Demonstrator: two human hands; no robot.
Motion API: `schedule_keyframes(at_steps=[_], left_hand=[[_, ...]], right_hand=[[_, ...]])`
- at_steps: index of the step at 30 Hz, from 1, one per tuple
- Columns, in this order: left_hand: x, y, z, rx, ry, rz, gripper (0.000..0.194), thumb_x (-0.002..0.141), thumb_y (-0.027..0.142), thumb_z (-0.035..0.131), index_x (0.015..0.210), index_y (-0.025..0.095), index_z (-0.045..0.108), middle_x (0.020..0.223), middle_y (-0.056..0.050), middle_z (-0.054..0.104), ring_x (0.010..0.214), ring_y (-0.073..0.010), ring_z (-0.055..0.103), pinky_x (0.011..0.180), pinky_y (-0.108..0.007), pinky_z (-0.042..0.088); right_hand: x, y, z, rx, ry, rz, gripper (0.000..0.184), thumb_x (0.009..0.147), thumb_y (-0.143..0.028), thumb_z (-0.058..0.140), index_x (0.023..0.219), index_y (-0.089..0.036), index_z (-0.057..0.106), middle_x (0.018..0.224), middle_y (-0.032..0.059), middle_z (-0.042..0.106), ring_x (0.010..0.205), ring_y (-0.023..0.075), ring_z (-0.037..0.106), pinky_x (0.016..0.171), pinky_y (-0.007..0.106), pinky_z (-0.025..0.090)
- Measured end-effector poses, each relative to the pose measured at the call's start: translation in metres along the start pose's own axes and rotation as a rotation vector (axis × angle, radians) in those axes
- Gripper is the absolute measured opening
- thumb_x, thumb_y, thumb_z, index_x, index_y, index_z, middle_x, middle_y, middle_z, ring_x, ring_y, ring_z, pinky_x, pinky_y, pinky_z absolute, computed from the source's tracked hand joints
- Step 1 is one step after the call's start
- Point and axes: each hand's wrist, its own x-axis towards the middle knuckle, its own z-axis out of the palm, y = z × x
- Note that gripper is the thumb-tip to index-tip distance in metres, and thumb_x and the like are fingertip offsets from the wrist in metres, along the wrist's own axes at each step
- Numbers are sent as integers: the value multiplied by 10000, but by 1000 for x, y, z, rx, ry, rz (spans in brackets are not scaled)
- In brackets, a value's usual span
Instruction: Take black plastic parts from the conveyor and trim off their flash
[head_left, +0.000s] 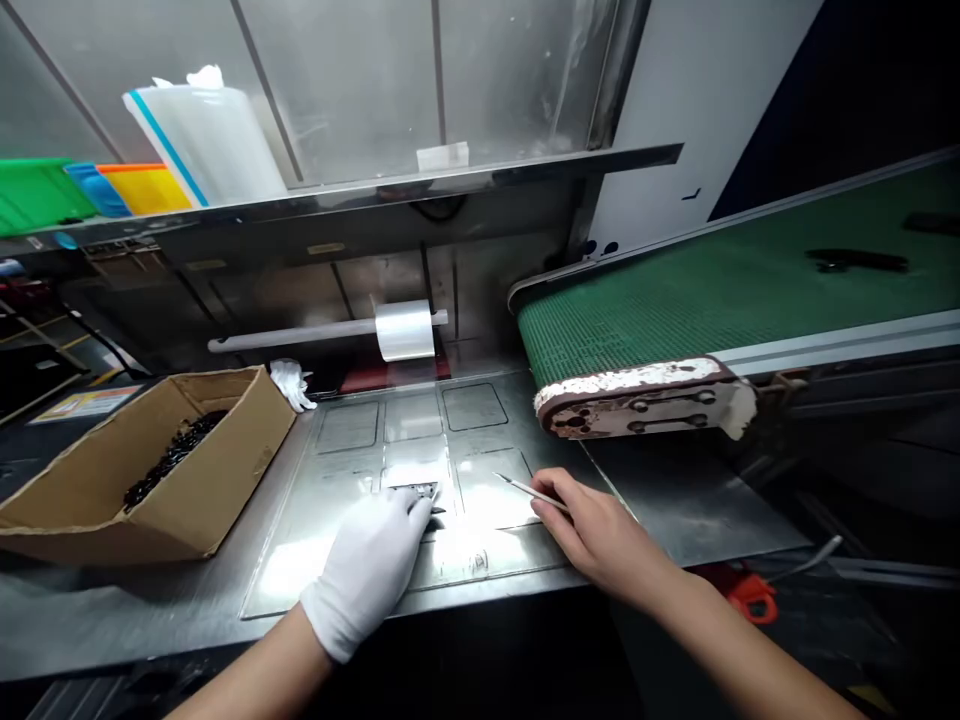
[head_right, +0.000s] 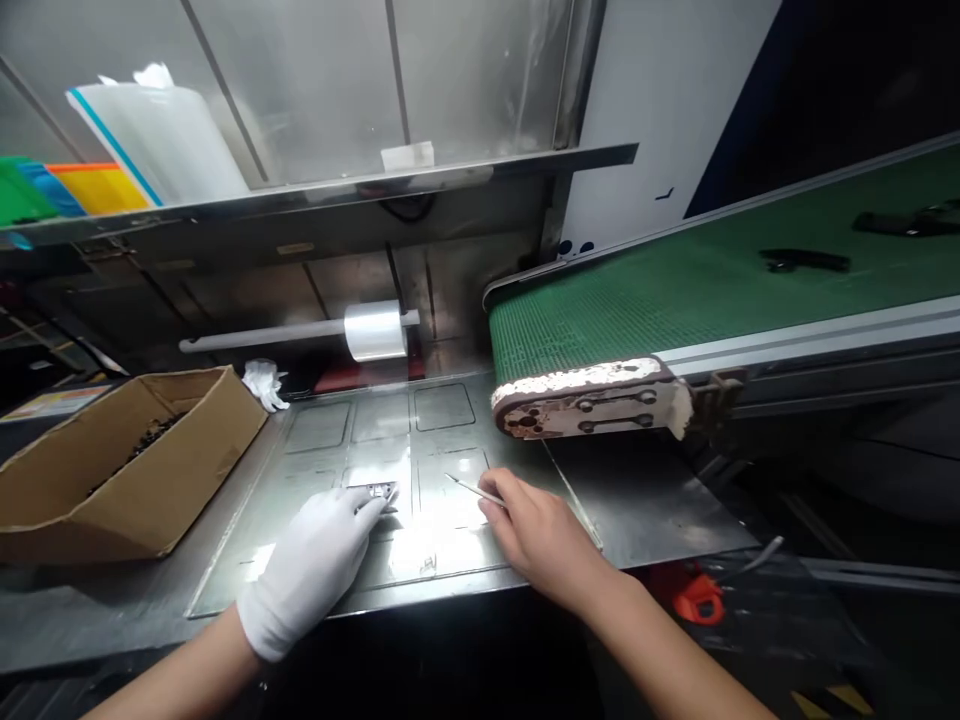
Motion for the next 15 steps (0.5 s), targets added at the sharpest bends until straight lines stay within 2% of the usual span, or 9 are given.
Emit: schedule_keyframes(at_steps=[4,7,9,11,15], left_hand=[[-25,19,2,-115,38,-36,265,1026,125,424,1101,189,671,994,-86,651,865,-277,579,779,-466,494],[-35,16,-4,-258,92,-67,209,1022,162,461,1050,209,663,963,-59,650,868,-243,583,780,-435,496],[-39,2,-8,-346,146,-115,180,1033,199,487,1063,218,664,983,-45,663,898,-214,599,817,-408,508],[-41,-18,-11,-401,209,-188,177,1032,208,516,1117,217,671,1071,-50,680,997,-206,616,905,-399,515],[-37,-53,-8,-450,252,-286,227,1002,245,598,1209,251,692,1333,-39,641,1290,-218,558,1125,-404,453]], right_hand=[[10,-20,3,96,-88,-52,222,1112,-337,409,1244,-264,571,1167,11,672,1073,171,632,924,336,491],[25,-29,11,82,-121,-149,274,1088,-272,437,1312,-233,591,1216,36,671,1120,179,637,964,341,497],[37,-35,17,28,-164,-204,306,1087,-268,450,1350,-244,604,1228,31,670,1085,179,656,931,338,513],[49,-43,24,-61,-209,-248,322,1085,-275,461,1361,-273,627,1228,22,667,1004,179,677,822,330,518],[74,-68,35,-241,-299,-327,360,1073,-247,469,1375,-320,652,1185,12,670,873,180,670,678,323,435]])
